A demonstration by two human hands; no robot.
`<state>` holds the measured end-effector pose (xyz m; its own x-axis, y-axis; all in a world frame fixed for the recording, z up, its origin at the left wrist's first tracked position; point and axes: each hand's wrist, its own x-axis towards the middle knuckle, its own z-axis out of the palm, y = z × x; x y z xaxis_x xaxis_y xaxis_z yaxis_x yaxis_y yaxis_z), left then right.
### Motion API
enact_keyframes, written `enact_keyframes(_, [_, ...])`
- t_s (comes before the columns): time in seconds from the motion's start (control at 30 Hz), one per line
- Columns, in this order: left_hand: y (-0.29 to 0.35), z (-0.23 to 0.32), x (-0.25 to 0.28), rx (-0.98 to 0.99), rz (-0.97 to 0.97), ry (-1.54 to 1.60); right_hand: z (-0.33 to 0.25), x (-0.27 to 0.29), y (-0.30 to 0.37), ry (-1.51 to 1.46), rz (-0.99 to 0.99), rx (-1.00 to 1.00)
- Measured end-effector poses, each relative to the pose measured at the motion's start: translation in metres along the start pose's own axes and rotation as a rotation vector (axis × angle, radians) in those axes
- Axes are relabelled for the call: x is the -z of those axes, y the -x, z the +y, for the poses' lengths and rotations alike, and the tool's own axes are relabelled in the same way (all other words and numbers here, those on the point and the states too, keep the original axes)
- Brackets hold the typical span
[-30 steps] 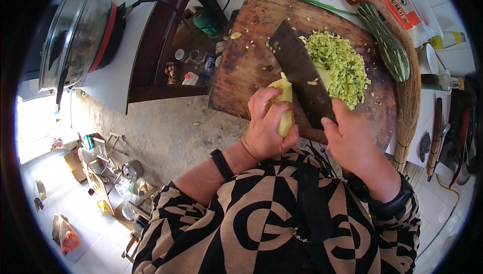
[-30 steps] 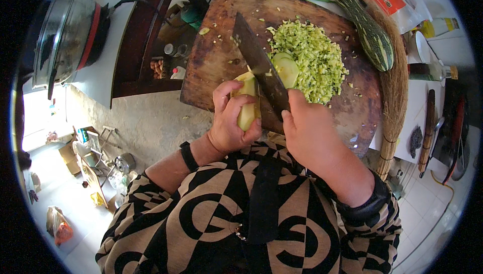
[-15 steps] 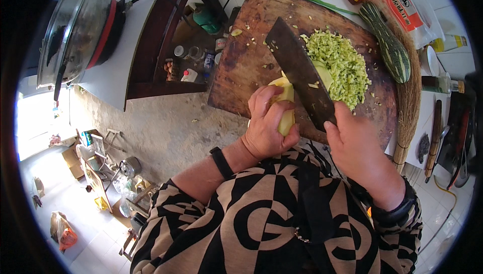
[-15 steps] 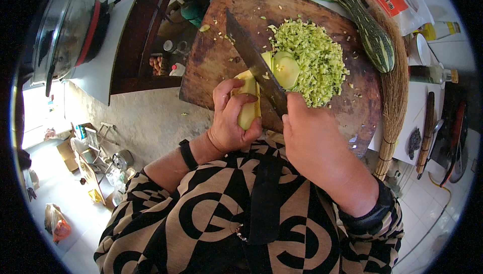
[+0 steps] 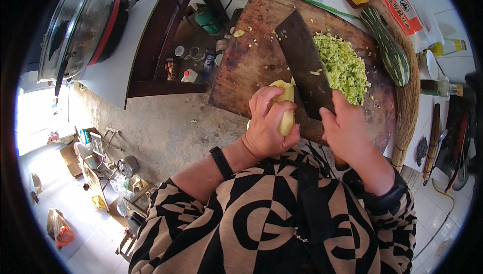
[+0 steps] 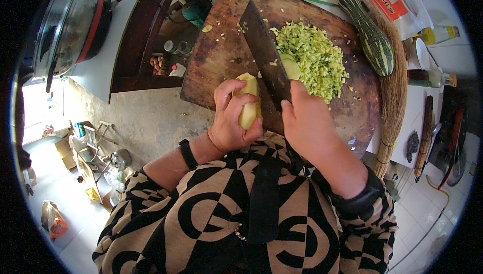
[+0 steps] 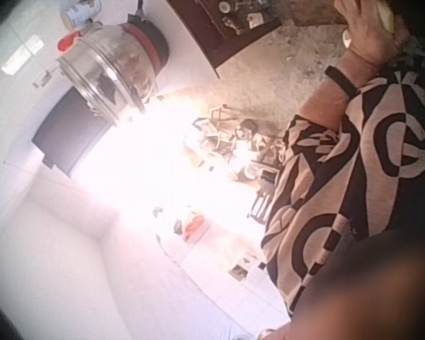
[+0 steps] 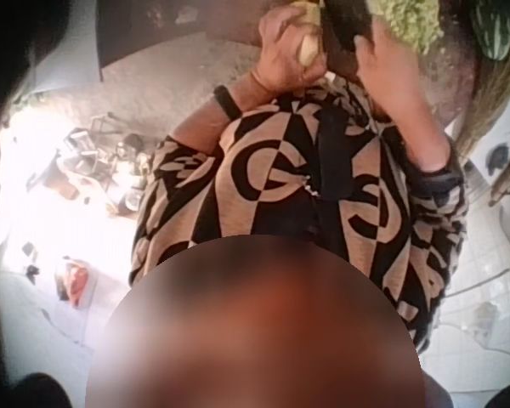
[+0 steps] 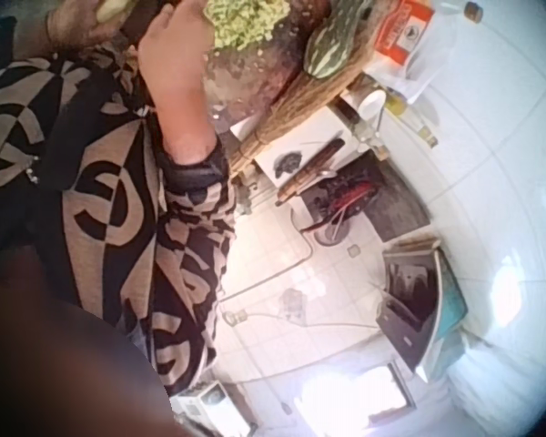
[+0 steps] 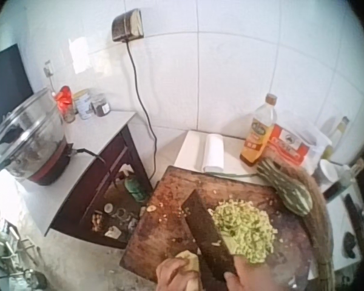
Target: The person uses a cleaver to finely chop a green-striped squash on a wooden cutting board. They repeatedly slice the squash into small pieces and gather the chopped pile on the board.
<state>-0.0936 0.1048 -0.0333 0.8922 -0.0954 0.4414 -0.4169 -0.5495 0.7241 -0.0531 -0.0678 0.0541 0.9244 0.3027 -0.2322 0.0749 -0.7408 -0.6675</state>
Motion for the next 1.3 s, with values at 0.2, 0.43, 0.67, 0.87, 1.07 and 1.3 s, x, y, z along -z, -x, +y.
enact_keyframes(0.2, [0.001,0.001,0.002,0.01,-0.048,-0.022,-0.016,0.027,0.022,-0.018,-0.077,-0.015])
enact_keyframes(0.43, [-0.001,0.001,0.003,0.027,-0.048,-0.025,-0.024,0.029,0.026,-0.024,-0.134,-0.003])
enact_keyframes(0.67, [-0.001,0.001,0.003,0.02,-0.044,-0.02,-0.023,0.019,0.019,0.122,-0.099,0.067])
enact_keyframes(0.87, [-0.001,0.0,0.003,0.004,-0.038,-0.014,-0.016,0.007,0.003,0.065,-0.128,0.054])
enact_keyframes(1.07, [-0.001,-0.001,0.002,-0.001,-0.027,0.005,-0.011,-0.017,-0.013,0.125,-0.126,0.044])
enact_keyframes(1.3, [0.004,0.003,0.006,0.101,-0.008,0.055,0.006,-0.013,-0.019,-0.067,0.028,-0.024])
